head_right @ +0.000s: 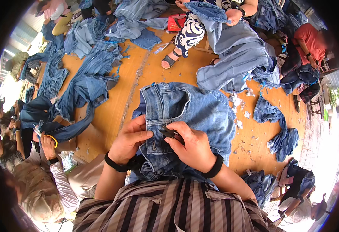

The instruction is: Inspecting and trimming threads from pairs of denim jeans in a workshop environment.

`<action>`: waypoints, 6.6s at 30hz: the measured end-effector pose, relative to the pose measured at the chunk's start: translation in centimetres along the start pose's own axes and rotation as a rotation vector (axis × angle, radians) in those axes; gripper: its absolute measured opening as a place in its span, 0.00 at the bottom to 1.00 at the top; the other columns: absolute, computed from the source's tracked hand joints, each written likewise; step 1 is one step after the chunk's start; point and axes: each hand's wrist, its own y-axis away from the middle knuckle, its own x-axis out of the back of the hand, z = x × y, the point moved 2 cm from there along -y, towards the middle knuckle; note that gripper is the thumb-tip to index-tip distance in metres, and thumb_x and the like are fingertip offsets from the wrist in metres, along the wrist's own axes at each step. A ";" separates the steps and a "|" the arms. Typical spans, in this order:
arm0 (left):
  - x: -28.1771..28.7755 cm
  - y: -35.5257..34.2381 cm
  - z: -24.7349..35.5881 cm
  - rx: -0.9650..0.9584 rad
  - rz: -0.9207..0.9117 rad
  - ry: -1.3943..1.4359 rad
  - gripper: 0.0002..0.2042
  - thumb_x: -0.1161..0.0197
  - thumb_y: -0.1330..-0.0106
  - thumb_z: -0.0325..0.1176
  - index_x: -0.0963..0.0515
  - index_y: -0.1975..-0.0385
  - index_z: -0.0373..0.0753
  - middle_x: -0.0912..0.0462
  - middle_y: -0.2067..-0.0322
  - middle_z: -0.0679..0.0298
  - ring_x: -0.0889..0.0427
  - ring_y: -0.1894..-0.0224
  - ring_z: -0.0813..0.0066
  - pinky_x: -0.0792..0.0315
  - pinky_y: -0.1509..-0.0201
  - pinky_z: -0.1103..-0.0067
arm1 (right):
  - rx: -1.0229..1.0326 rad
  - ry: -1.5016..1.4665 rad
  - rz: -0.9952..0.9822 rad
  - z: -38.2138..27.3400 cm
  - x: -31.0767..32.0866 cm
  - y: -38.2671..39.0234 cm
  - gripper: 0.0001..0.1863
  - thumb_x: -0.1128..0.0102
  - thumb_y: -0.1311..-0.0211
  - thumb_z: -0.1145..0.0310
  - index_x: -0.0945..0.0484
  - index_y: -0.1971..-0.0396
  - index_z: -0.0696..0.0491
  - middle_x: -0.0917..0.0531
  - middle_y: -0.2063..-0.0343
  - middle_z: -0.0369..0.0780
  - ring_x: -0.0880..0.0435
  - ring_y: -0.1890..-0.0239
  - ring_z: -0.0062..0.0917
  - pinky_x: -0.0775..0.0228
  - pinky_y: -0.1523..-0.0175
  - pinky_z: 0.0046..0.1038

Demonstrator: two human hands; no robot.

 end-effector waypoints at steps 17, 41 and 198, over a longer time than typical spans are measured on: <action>0.8 0.0 -0.6 0.065 0.055 -0.101 0.25 0.37 0.36 0.28 0.27 0.38 0.32 0.17 0.47 0.61 0.19 0.47 0.73 0.27 0.40 0.77 | -0.237 -0.029 0.147 1.2 2.1 -0.8 0.19 0.30 0.38 0.75 0.23 0.48 0.52 0.24 0.82 0.32 0.30 0.79 0.14 0.35 0.71 0.22; -0.5 -0.8 -0.9 -0.003 0.070 -0.011 0.19 0.37 0.32 0.25 0.25 0.41 0.33 0.16 0.49 0.63 0.18 0.48 0.76 0.25 0.42 0.78 | -0.308 -0.223 0.128 1.3 0.0 -1.7 0.06 0.38 0.32 0.71 0.21 0.63 0.58 0.19 0.76 0.39 0.20 0.73 0.21 0.29 0.65 0.26; 7.1 15.9 -6.2 0.024 0.158 -1.229 0.06 0.36 0.33 0.30 0.22 0.67 0.34 0.23 0.77 0.59 0.23 0.71 0.73 0.31 0.65 0.71 | -0.337 0.078 -0.308 4.4 7.3 22.3 0.11 0.32 0.44 0.68 0.18 0.62 0.55 0.15 0.70 0.45 0.14 0.67 0.36 0.23 0.60 0.33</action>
